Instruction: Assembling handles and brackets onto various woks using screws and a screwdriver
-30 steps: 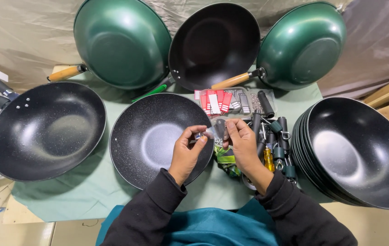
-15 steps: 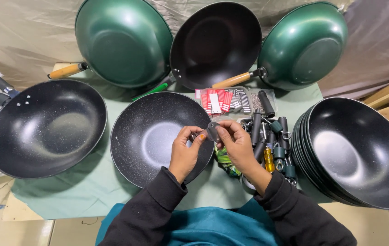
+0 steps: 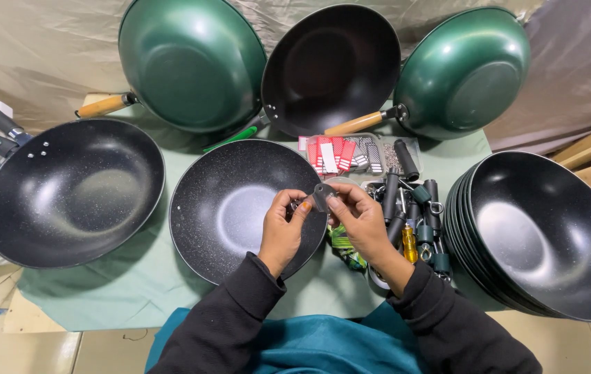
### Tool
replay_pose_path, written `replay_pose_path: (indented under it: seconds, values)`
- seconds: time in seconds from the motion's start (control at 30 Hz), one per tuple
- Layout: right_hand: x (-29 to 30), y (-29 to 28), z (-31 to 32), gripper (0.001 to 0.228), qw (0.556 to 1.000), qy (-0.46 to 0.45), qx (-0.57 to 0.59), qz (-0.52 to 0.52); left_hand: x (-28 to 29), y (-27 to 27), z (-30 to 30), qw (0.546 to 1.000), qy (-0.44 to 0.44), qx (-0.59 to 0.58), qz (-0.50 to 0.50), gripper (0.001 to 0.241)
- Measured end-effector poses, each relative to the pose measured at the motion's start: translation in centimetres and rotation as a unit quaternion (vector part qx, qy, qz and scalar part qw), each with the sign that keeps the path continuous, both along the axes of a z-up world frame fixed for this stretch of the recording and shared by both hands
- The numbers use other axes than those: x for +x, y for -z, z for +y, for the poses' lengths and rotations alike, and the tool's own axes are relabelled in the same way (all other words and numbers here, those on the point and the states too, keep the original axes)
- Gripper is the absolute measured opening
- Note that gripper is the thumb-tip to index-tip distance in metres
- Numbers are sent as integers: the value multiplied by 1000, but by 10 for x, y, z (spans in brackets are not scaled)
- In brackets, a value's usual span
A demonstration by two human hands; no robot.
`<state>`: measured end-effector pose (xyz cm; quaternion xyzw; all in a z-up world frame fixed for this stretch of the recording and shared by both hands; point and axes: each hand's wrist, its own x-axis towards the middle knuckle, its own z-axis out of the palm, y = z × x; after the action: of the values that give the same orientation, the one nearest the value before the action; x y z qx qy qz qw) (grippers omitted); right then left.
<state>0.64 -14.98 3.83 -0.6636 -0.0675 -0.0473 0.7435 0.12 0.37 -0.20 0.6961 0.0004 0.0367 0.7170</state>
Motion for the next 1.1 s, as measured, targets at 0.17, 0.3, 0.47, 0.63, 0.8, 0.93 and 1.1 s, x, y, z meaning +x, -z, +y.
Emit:
replay_pose_path:
  seconds: [0.17, 0.3, 0.47, 0.63, 0.8, 0.93, 1.1]
  values:
    - [2, 9, -5, 37, 1000, -19, -13, -20, -4, -14, -2, 999, 5, -27, -20, 19]
    - [2, 11, -9, 44, 997, -50, -34, -43, 1, -2, 0, 999, 15, -39, -34, 25]
    - [-1, -7, -11, 57, 990, -84, -78, -86, 6, 14, 1, 996, 23, -84, -34, 27]
    - [-2, -15, -9, 53, 967, -54, -176, -178, 6, 13, 2, 990, 31, -137, -20, 29]
    - [0, -12, -9, 35, 912, 35, -311, -264, 6, 10, -1, 984, 46, -174, -9, 32]
    - [2, -11, -5, 24, 883, 68, -348, -308, 3, 0, 0, 989, 37, -140, 7, 35]
    - [5, -2, -5, 16, 861, 107, -386, -314, 1, -20, 9, 996, 51, 53, 44, 27]
